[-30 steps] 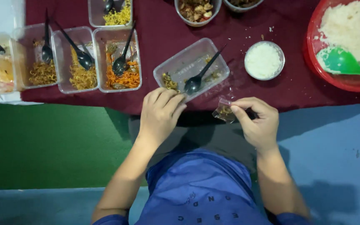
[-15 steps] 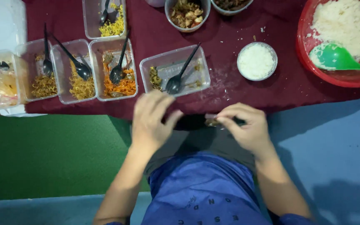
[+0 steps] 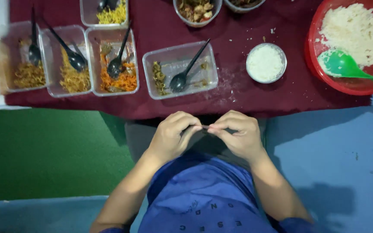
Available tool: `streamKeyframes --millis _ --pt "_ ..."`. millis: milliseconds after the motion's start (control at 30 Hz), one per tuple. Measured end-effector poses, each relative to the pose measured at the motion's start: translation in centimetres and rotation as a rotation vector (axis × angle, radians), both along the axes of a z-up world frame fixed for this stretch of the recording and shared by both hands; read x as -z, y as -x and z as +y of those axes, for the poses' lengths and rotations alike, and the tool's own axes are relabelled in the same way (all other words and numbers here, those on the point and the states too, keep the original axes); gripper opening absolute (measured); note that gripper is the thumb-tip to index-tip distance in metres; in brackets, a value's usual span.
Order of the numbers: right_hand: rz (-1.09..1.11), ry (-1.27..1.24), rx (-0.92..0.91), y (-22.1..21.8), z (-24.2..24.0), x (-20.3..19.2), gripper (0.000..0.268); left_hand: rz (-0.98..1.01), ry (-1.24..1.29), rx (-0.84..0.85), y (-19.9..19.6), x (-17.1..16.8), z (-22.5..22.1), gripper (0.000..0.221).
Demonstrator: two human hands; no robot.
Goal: Packaging food ingredients into small bags and wrapping rice balls for boxed meals
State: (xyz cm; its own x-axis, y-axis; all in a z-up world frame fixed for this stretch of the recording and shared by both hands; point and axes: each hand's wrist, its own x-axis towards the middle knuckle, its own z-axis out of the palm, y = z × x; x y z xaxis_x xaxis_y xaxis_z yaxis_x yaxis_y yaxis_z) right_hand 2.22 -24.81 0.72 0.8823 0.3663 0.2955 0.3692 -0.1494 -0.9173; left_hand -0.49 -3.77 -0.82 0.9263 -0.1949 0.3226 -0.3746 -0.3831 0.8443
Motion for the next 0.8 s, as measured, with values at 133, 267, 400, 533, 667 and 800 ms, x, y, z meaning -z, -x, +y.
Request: streamKeyframes --millis 133,267,400,533,667,800 --pt "0.003 0.045 0.037 -0.1 0.0 0.0 0.005 -0.015 0.023 -0.026 0.0 -0.2 0.4 0.002" --pt "-0.024 0.205 0.248 -1.3 -2.1 1.0 0.007 -0.093 -0.008 -0.229 -0.9 -0.5 2.1 0.016" --pt "0.086 0.292 0.463 -2.7 -4.5 2.1 0.006 -0.094 -0.059 -0.427 -2.4 0.1 4.9 0.016" --pt "0.118 0.46 0.546 -4.0 -4.2 0.6 0.011 -0.058 -0.089 -0.535 -3.9 0.7 6.5 0.026" --pt "0.172 0.61 0.453 -6.2 -4.1 0.7 0.012 0.03 -0.089 -0.553 -4.8 1.1 6.7 0.031" --pt "0.122 0.658 0.43 -8.2 -2.7 0.2 0.021 -0.002 -0.099 -0.571 -4.8 1.6 7.2 0.029"
